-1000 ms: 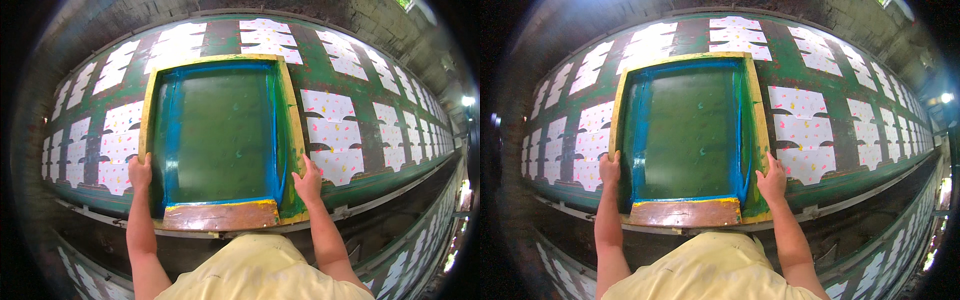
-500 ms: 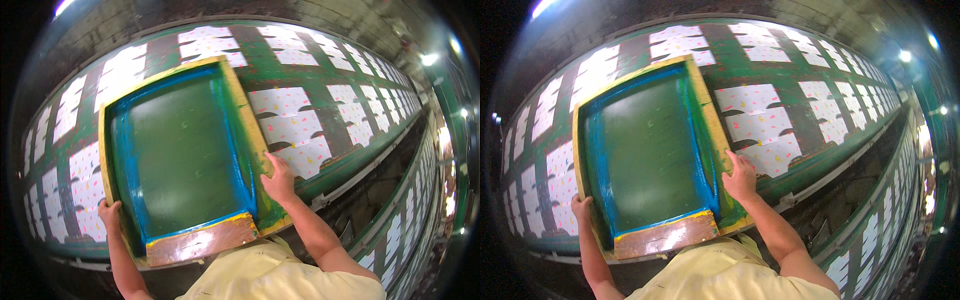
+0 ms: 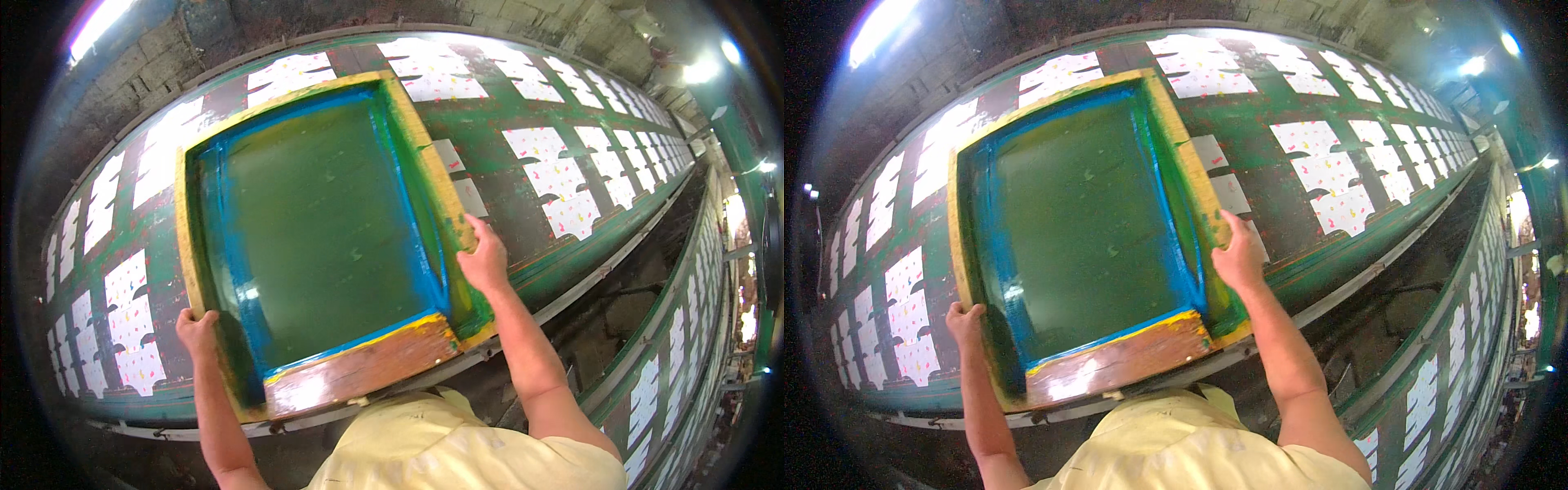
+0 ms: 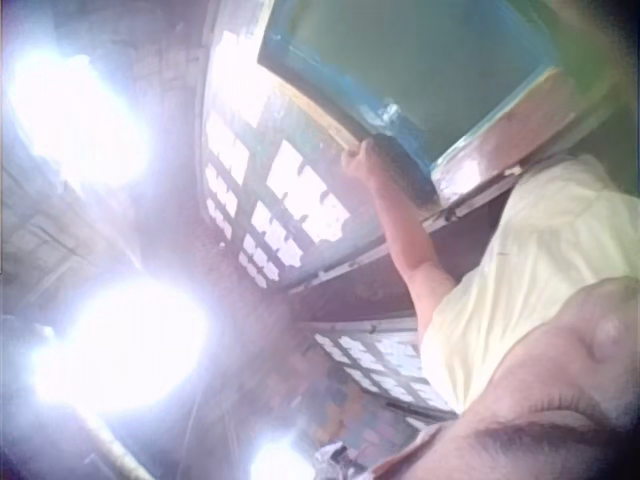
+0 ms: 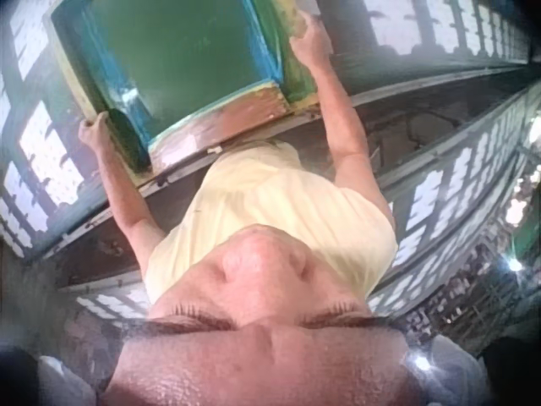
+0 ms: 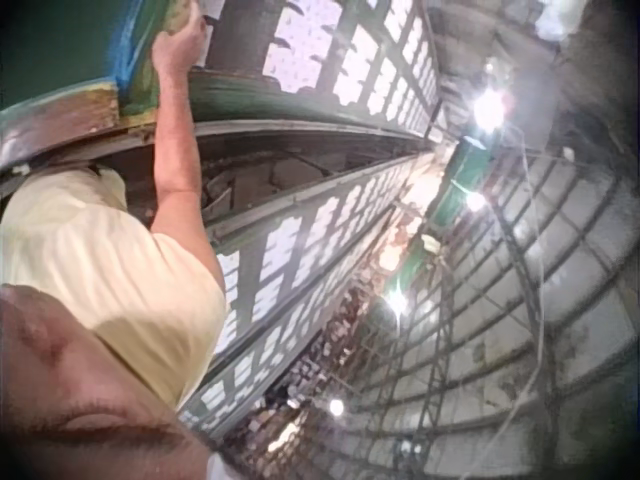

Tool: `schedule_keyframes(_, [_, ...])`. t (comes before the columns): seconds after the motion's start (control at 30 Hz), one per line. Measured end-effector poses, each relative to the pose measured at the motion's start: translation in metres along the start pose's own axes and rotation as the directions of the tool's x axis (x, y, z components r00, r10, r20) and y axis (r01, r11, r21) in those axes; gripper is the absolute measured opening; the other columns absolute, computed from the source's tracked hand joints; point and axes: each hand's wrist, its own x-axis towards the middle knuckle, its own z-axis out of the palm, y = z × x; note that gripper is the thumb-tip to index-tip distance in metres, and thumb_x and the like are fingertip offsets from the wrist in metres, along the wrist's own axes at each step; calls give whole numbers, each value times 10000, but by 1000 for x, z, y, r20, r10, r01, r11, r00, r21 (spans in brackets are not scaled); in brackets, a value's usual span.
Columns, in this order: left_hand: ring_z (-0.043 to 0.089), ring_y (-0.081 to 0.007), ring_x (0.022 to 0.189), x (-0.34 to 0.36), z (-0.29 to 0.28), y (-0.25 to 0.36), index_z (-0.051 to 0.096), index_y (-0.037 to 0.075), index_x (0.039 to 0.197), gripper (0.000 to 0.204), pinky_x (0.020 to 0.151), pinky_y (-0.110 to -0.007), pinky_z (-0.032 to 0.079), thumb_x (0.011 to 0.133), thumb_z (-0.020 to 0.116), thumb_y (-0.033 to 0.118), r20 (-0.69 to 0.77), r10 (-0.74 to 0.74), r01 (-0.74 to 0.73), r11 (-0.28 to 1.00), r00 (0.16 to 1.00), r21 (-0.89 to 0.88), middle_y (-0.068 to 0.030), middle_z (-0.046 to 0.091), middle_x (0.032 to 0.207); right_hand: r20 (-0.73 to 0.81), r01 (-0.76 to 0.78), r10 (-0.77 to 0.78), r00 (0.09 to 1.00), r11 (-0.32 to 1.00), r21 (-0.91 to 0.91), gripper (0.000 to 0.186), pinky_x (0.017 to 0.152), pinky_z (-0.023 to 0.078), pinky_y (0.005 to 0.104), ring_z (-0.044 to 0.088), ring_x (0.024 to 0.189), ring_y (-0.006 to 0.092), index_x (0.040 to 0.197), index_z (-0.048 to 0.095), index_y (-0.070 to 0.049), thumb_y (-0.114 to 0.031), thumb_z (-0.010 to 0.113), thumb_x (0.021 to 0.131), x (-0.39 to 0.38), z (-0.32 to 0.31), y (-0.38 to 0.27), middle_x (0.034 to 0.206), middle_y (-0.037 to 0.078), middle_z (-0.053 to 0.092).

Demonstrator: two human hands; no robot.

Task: The person performs manual screen printing by repeatedly pulling a squeegee across a screen frame to transfer green ink onto white paper sheets arranged on a flatbed. The person repositions the screen between prints and continues the process across multiple sheets.

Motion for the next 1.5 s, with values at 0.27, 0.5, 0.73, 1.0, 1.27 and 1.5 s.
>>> schedule_keyframes(0.27, [670,-270,830,-109,129,82,755,-64,943,345,791,-433,559,736,937,143,-19,135,-123,943,991,308,-140,716,922,0,-225,229,973,959,172,813,1153,579,497,733,1344,403,1609,648,-130,33,779,823,53,-66,153,1457,215,760])
schedule_keyframes(0.5, [676,-275,916,-148,185,114,744,-61,939,320,845,-417,555,744,928,113,0,-25,25,985,1000,172,-134,704,964,18,-223,223,975,965,138,821,1137,581,504,722,1351,398,1632,630,-130,33,780,842,70,-97,221,1444,196,757])
schedule_keyframes(0.73, [667,-256,895,-167,202,135,708,-40,859,283,828,-418,549,751,921,112,8,31,-32,956,999,293,-117,700,945,31,-203,201,979,963,174,834,1125,583,510,718,1323,399,1636,623,-141,16,809,838,80,-105,250,1421,200,743])
schedule_keyframes(1.0, [661,-220,748,-163,206,129,747,-47,905,290,732,-393,548,765,927,132,19,-12,8,975,1000,221,-94,733,853,86,-223,213,973,964,142,852,1142,574,520,711,1340,421,1664,583,-132,1,850,865,77,-110,249,1449,217,733])
schedule_keyframes(1.27, [700,-274,896,-164,203,126,753,-59,1014,353,839,-430,570,786,911,160,110,-56,19,948,992,317,-138,719,993,37,284,-283,958,933,-222,670,1223,502,553,636,1443,431,1617,633,-112,-95,833,978,20,-141,202,1547,227,670])
schedule_keyframes(1.5, [707,-316,1203,-163,195,106,665,-20,1519,752,1074,-459,584,820,892,140,191,173,-210,958,966,193,-188,714,1365,444,687,-683,580,703,184,472,1167,550,526,688,1371,366,1416,784,-136,-185,811,947,-100,-131,103,1473,144,725])
